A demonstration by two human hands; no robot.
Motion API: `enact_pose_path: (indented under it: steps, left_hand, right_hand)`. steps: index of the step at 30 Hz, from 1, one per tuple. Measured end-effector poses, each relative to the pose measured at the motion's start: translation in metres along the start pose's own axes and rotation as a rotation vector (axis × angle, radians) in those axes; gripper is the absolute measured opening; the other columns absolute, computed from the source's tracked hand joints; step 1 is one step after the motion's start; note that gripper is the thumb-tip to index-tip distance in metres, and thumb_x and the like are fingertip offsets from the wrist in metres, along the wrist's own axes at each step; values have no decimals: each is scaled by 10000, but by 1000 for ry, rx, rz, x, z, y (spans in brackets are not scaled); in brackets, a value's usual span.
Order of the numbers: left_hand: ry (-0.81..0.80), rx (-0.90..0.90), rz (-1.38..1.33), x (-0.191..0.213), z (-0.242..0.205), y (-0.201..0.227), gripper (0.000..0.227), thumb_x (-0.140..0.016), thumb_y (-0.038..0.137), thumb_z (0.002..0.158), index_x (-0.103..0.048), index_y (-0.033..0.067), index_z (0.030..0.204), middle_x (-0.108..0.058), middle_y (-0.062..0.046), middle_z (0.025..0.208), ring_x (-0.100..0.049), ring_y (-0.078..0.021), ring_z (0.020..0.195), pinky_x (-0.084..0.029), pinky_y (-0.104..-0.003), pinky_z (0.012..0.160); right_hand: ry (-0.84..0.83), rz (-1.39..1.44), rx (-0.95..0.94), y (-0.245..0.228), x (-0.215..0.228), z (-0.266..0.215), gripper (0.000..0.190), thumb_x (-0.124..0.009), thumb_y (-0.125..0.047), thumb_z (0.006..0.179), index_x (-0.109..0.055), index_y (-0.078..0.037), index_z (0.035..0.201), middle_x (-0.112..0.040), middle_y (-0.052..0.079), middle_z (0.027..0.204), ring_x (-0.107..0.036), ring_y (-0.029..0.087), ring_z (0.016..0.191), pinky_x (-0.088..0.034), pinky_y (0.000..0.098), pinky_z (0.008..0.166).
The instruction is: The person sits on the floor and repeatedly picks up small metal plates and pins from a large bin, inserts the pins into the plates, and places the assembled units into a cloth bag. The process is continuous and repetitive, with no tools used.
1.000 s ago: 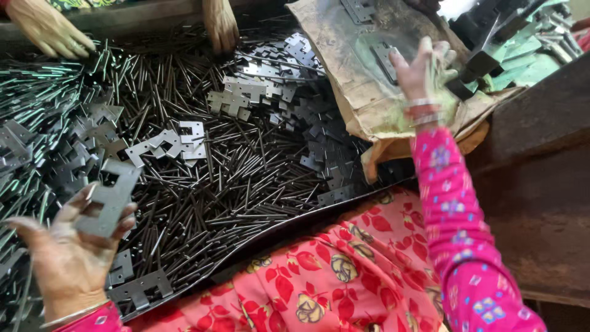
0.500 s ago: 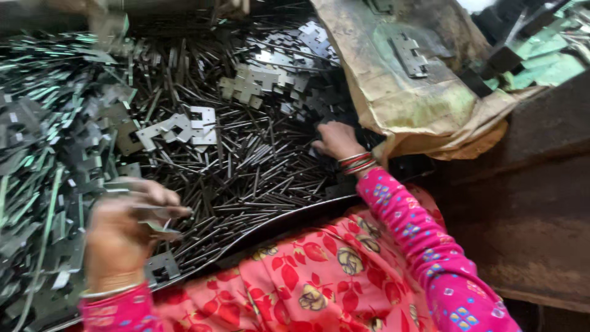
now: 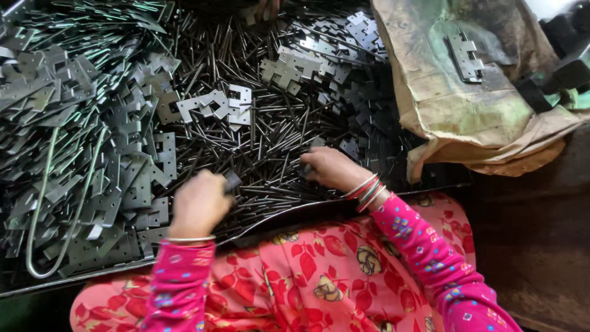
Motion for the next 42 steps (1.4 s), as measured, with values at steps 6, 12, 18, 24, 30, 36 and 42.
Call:
enact_pose_path:
  steps: [6,12,18,24,30,36,42]
  left_hand:
    - [-11,-37,136,-21,0,0,166,-765,224,836,-750,100,945,-672,-139,1040,-696,-346,971,-561,-469,827]
    - [66,-251,-872,33,-3,-40,166,-739,183,889,-771,53,989,-748,-88,965,-695,-256,929,-529,-372,856]
    - [215,10,-1980,50,-14,-60,180,-569,169,1081,-669,45,1165,-698,-116,1058,-712,-249,952,-614,-472,844]
    - [97,163,-2057,13,12,-38,143,-566,103,1031,-627,38,1143,-711,-134,1065,-720,-278,950,-617,-498,843]
    - [-166,134,-2080,-8,15,-3,278,-510,139,1041,-605,-25,1245,-706,-198,1170,-707,-344,1060,-612,-512,889]
    - [-270,154,-2155,-22,16,19,301,-499,167,1021,-570,-9,1254,-695,-207,1213,-708,-355,1100,-608,-509,912]
    - [-300,-12,-2374,-40,15,28,474,-473,427,1104,-608,0,1259,-701,-190,1174,-718,-300,1001,-604,-464,872]
  right_hand:
    - [18,-342,-123,7,-12,-5,332,-714,-105,772,-676,-140,1100,-580,128,1073,-540,352,1080,-458,517,805]
    - [-48,-446,-74,25,-3,0,422,-708,-110,727,-675,-209,1136,-567,95,1106,-511,316,1100,-429,553,791]
    - [-80,-477,-112,57,-5,-12,312,-771,-229,828,-681,-182,1123,-572,27,1110,-524,268,1139,-426,570,903]
    - [-156,-320,-225,71,7,-5,467,-864,-364,726,-688,-151,1103,-547,94,1121,-485,326,1139,-413,561,849]
    - [39,-246,-106,40,21,-21,349,-850,-294,730,-704,-120,995,-639,93,1011,-596,312,1016,-488,491,802]
    - [332,799,-481,-27,36,-3,190,-769,-187,910,-689,-51,1016,-719,69,811,-618,116,645,-503,303,529]
    - [434,408,-46,-136,20,25,234,-805,-163,883,-697,-5,1018,-720,104,862,-700,159,722,-562,294,630]
Point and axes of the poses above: each hand's wrist, its own z-axis towards the middle knuckle, its own x-axis out of the back of the hand, y = z × x, the point moved 1 cm from there along z, towards the middle knuckle
